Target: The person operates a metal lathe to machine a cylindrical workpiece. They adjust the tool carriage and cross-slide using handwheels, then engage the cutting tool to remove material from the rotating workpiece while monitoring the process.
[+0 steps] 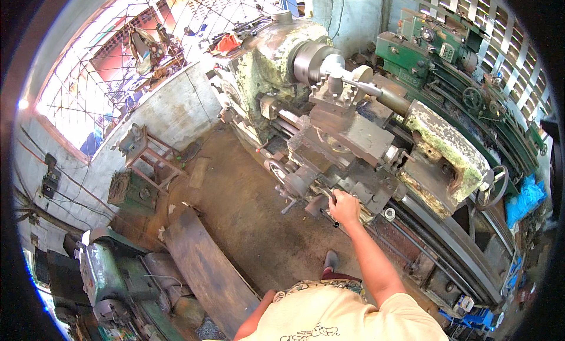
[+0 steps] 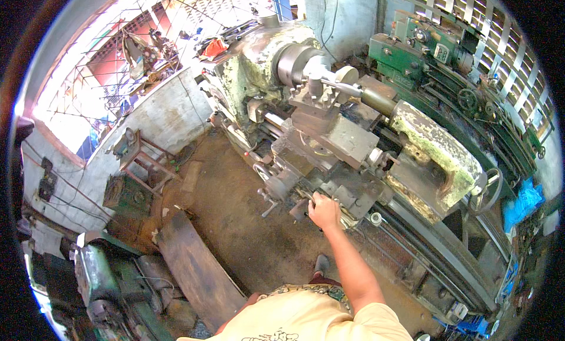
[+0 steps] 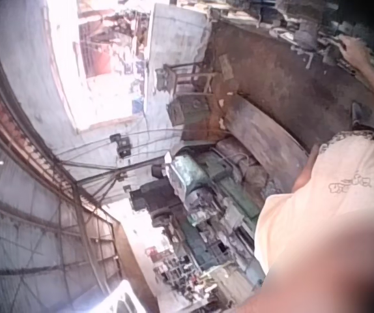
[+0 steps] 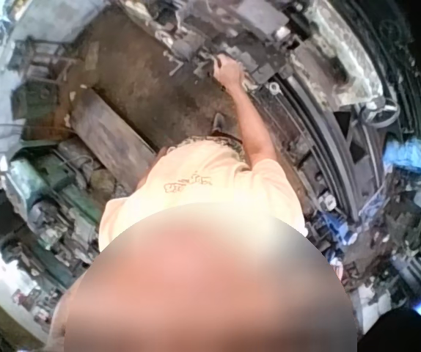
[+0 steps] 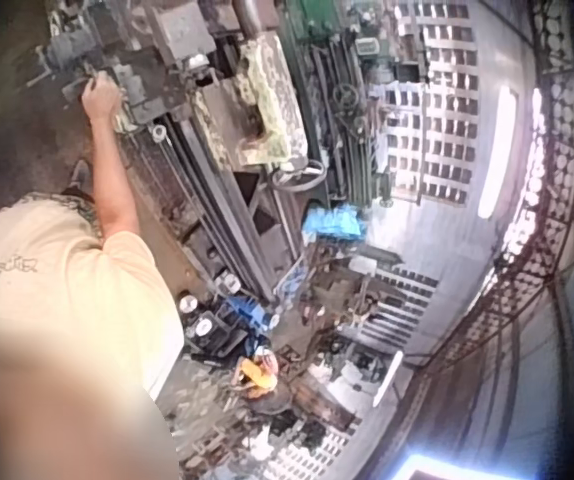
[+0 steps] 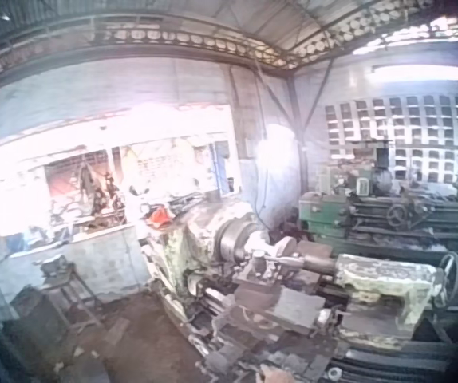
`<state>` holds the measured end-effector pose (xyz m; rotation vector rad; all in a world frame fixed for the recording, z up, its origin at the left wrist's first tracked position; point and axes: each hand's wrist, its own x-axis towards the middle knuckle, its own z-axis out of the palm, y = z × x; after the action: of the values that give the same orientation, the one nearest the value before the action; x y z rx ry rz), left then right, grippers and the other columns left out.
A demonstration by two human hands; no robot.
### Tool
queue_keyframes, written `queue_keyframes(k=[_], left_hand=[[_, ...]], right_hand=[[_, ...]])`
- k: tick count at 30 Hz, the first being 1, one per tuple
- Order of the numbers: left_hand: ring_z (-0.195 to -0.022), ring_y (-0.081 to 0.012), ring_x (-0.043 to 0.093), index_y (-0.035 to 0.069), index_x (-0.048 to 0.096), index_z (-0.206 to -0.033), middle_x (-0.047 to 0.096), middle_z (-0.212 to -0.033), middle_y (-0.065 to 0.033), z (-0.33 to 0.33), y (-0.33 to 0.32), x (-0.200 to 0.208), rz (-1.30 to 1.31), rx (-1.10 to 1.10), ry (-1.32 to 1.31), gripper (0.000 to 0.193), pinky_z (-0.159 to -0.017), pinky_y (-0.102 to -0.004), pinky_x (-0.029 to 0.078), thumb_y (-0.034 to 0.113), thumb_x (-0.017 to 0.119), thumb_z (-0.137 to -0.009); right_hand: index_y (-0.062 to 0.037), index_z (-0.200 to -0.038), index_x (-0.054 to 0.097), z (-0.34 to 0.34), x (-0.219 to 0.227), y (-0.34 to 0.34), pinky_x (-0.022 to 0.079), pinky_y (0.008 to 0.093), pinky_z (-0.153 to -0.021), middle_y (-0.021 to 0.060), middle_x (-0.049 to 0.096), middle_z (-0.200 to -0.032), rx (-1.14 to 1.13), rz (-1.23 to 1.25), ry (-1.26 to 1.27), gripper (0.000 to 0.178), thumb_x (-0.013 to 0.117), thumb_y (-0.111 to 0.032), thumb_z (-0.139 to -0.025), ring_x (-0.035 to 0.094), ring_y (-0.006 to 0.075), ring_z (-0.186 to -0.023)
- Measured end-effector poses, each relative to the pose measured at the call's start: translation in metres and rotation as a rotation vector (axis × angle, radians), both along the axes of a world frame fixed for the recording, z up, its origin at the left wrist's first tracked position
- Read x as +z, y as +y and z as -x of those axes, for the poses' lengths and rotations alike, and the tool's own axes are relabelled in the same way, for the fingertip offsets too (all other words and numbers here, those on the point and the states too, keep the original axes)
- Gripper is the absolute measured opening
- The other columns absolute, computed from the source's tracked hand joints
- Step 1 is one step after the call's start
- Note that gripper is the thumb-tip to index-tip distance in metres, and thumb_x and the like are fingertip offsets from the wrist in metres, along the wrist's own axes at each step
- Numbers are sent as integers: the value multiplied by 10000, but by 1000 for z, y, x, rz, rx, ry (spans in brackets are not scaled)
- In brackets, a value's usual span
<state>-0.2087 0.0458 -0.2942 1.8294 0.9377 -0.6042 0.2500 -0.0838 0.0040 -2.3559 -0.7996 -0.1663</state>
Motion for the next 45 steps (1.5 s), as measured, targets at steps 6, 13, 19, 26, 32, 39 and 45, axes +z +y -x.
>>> queue_keyframes(k=[6, 13, 19, 26, 32, 39, 45], left_hand=[[-992, -290, 697, 67, 735, -1068, 720, -1079, -166, -19, 2, 15, -96, -125, -2, 376, -835, -396, 534, 311, 718, -782], [-1005, -280, 696, 86, 743, -1066, 717, -1110, -149, -24, 9, 2, -57, -82, 43, 390, -831, -388, 539, 346, 744, -775], [-998, -279, 697, 78, 746, -1065, 718, -1100, -161, -26, 13, -11, -34, -231, -63, 385, -825, -389, 538, 332, 748, -776], [-1005, -296, 693, 72, 745, -1058, 716, -1090, -173, -23, 0, 8, -56, -85, -7, 349, -841, -396, 532, 301, 724, -795], [-1010, -311, 689, 75, 745, -1062, 717, -1086, -172, -23, -1, 0, 51, 88, 51, 351, -850, -403, 527, 304, 719, -797], [-994, -310, 692, 74, 745, -1054, 719, -1073, -174, -23, -4, -30, -71, -130, 78, 376, -833, -406, 527, 326, 731, -777], [-971, -305, 697, 68, 745, -1045, 721, -1055, -177, -21, -3, -32, -61, -71, 47, 372, -812, -405, 528, 323, 724, -776]], right_hand=[[-71, -856, 570, 0, 3, -3, 531, 494, -634, 137, 676, -805, 19, 4, 8, 188, 638, -246, -853, 660, 386, -722], [-70, -872, 592, -3, -1, -6, 533, 493, -644, 141, 680, -823, 24, -37, 37, 173, 637, -236, -853, 657, 391, -728], [-63, -865, 590, -5, -3, -7, 533, 493, -646, 142, 683, -831, 27, -19, 9, 179, 641, -233, -851, 658, 391, -732], [-59, -858, 586, -6, -3, -7, 528, 500, -646, 148, 679, -828, 23, -57, 15, 185, 644, -235, -848, 657, 394, -734], [-59, -861, 589, -6, -2, -8, 531, 500, -649, 148, 685, -843, 22, -38, 32, 184, 641, -235, -851, 661, 396, -750], [-64, -871, 599, -6, -1, -8, 535, 500, -657, 150, 690, -857, 23, -30, 38, 182, 640, -240, -853, 665, 397, -752], [-69, -887, 606, -5, 1, -9, 535, 499, -659, 150, 695, -862, 19, -11, 41, 179, 642, -241, -853, 667, 399, -754]])
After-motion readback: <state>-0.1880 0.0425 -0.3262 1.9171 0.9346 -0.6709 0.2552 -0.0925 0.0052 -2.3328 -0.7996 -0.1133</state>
